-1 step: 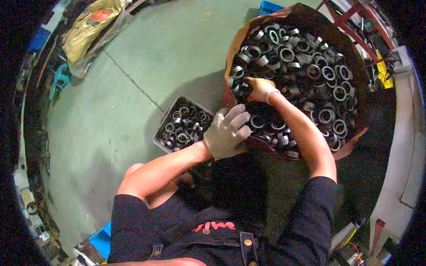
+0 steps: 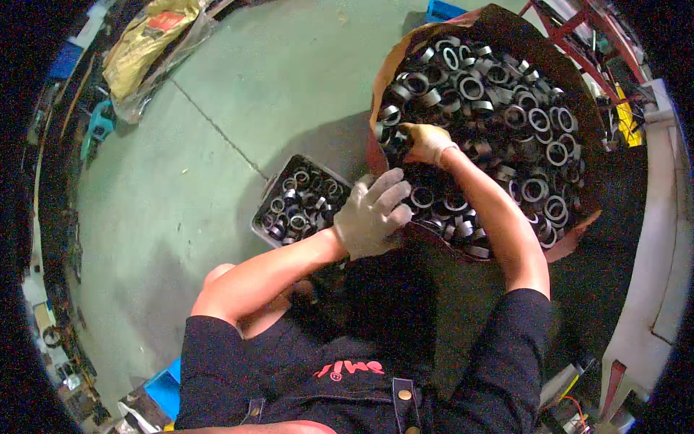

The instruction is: The person places a metal tray on the floor, puts on work gloves, and transfers metal rings from a large container into the metal tray by hand.

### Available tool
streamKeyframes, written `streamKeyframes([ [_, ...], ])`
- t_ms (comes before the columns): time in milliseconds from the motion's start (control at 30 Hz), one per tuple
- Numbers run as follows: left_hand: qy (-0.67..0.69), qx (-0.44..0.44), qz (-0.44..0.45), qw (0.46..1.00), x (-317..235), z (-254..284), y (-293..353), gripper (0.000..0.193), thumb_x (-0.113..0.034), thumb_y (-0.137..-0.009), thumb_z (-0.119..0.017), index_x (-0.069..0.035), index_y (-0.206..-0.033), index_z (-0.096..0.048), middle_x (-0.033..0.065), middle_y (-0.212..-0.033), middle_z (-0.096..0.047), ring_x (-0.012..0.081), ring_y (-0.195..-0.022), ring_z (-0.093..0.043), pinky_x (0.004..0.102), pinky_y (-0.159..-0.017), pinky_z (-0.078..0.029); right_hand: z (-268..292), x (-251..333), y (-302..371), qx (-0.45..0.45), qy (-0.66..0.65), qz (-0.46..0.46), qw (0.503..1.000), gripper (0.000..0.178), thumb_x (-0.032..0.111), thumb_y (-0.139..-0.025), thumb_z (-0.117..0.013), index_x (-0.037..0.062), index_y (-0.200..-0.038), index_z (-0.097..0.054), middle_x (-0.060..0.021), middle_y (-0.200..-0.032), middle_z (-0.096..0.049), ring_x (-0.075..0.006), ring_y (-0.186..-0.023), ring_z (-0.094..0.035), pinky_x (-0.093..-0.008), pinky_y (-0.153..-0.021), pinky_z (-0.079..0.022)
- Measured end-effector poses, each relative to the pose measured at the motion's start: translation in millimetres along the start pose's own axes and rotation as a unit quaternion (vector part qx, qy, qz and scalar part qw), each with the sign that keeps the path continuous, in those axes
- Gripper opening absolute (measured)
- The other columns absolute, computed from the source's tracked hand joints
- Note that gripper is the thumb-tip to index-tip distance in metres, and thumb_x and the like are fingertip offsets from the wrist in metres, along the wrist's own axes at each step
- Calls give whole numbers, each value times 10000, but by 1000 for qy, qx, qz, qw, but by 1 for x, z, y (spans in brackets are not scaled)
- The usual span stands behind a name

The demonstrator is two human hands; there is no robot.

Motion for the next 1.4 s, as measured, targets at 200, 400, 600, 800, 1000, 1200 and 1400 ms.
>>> streamKeyframes([
  [200, -14, -16, -36, 999, -2, -10, 1, 530, -325, -626, -750, -159, -1046, -473, 134, -1261, -425, 390, -1248, -417, 552, -804, -422, -22, -5, -22, 141, -240, -130, 952, 527, 297, -703, -759, 117, -1181, -629, -120, -984, -704, -234, -882, -681, -347, -796, -528],
  [400, -11, -6, -33, 999, 3, -4, 5, 558, -361, -617, -770, -159, -1045, -473, 129, -1246, -432, 391, -1241, -420, 548, -805, -417, -24, 30, -9, 41, 23, -89, 995, 649, 348, -769, -643, 124, -1353, -468, -200, -1035, -678, -342, -959, -659, -420, -828, -524],
  [600, -24, 1, -30, 999, 0, -5, 1, 591, -381, -602, -778, -166, -1049, -458, 123, -1229, -427, 385, -1244, -404, 539, -843, -401, -33, 4, 1, -54, -102, -142, 983, 667, 371, -684, -731, 29, -1232, -562, -208, -957, -690, -344, -898, -674, -393, -802, -528],
  [800, -25, -12, -28, 999, 0, -1, 2, 606, -383, -605, -776, -162, -1059, -441, 124, -1225, -413, 388, -1224, -410, 539, -834, -404, -29, 11, -9, 87, -392, -140, 905, 596, 219, -643, -818, 61, -1179, -609, -85, -1052, -680, -213, -909, -638, -350, -803, -518],
  [1000, -31, -18, -39, 999, 1, -2, -2, 594, -372, -598, -776, -154, -1047, -454, 131, -1189, -420, 385, -1196, -429, 527, -806, -419, -35, 1, -7, 109, -542, -159, 818, 603, 193, -669, -832, 45, -1195, -576, -72, -1067, -662, -204, -952, -622, -372, -799, -519],
  [1200, -28, -7, -46, 998, 1, 0, -2, 598, -393, -595, -767, -139, -1046, -469, 138, -1178, -424, 380, -1177, -454, 514, -771, -423, -23, 5, 23, 122, -557, -85, 817, 570, 217, -755, -786, 68, -1248, -542, -44, -1107, -654, -188, -968, -632, -367, -788, -540],
  [1400, -21, 30, -31, 999, -1, -3, -3, 546, -360, -614, -769, -148, -1018, -470, 128, -1167, -426, 379, -1179, -448, 515, -760, -420, -47, 3, 13, 193, -686, -140, 688, 472, 214, -816, -748, 111, -1227, -541, -18, -1042, -656, -176, -865, -642, -325, -698, -552],
])
Point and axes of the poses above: each hand's wrist, its own y-axis away from the middle knuckle, its own z-axis out of the back of the hand, x = y × z, the point moved 5 cm from there along -y, towards the middle knuckle
